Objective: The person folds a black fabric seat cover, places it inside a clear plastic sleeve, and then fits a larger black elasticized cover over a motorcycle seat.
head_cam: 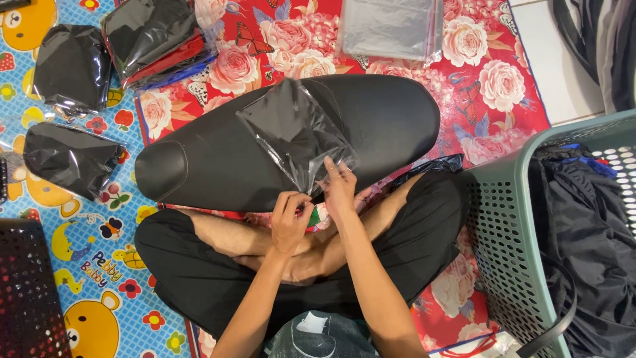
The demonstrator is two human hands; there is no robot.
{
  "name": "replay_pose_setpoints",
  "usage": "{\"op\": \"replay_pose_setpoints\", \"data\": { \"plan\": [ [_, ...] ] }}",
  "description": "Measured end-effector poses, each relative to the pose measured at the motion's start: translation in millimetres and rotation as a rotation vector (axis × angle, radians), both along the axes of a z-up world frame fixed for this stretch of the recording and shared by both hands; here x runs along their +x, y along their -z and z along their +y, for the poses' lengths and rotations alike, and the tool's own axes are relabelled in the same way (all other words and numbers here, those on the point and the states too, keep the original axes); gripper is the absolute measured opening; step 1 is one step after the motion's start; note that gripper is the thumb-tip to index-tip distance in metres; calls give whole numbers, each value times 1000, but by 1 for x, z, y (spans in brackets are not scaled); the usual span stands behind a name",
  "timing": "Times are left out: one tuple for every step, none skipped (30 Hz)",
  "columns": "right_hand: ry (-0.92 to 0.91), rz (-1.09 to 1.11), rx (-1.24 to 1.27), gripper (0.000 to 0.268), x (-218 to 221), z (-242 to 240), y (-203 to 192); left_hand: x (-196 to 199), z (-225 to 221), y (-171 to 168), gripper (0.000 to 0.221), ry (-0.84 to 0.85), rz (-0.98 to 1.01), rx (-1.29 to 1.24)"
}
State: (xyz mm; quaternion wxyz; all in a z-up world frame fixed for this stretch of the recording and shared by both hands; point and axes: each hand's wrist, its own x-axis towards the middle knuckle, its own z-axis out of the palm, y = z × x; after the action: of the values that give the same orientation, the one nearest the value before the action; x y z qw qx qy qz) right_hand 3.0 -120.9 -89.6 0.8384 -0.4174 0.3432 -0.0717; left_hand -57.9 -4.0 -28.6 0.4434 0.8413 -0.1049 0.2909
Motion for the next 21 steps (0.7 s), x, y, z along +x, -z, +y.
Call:
{"op": "replay_pose_setpoints", "data": {
  "plan": [
    [-3,-2,-1,13,2,-2,28,-1,1,5,25,-3,-2,-1],
    [-32,-41,27,11,1,-4,56,-3,1,10,25,-34,42,-57],
    [-60,-79,55,11,1,-7,84,-5,1,15,25,-65,87,-113],
    [-64,-78,55,11,-3,-2,36,-8,3,16,25,-69,88,-113],
    [-96,-88,76,15,-6,2,-13,-10,5,17,25,-109,187,-202],
    [-125,-96,96,22,-10,6,-61,-13,7,18,28,-146,287,-291],
    [-125,-93,95,22,-9,1,-41,-14,9,15,28,-146,290,-293],
    [-146,-49,-9,22,-11,-5,-20,-17,11,12,34,-124,538,-538],
    [-167,-4,-112,25,-12,-10,0,-20,14,10,43,-100,786,-784],
    [-169,-4,-112,25,-13,-11,-1,-13,13,1,43,-101,786,-785],
    [-188,9,-90,26,-14,-11,-3,-7,14,-8,56,-96,933,-1033],
    [-209,21,-69,28,-15,-12,-5,-1,13,-17,78,-87,1072,-1286],
    [-214,20,-70,28,-14,-10,-11,3,12,-14,78,-89,1069,-1290],
    [-228,17,-32,29,-12,-8,-17,8,11,-12,81,-38,1086,-1261],
    [-242,14,6,30,-11,-5,-22,12,10,-9,83,12,1102,-1231],
    [-246,16,4,30,-11,-5,-23,15,7,4,83,10,1101,-1235],
    [-253,18,-27,29,-11,-4,-23,19,3,17,73,13,1030,-1319],
    [-256,19,-59,28,-10,-4,-24,25,-1,29,63,21,957,-1401],
    [-256,18,-62,28,-13,-6,-42,27,-3,27,63,23,956,-1403],
    [-305,29,-124,16,-16,-9,-61,30,-7,25,40,-37,933,-1422],
    [-352,39,-186,14,-20,-11,-79,33,-11,23,23,-97,908,-1439]
  ]
}}
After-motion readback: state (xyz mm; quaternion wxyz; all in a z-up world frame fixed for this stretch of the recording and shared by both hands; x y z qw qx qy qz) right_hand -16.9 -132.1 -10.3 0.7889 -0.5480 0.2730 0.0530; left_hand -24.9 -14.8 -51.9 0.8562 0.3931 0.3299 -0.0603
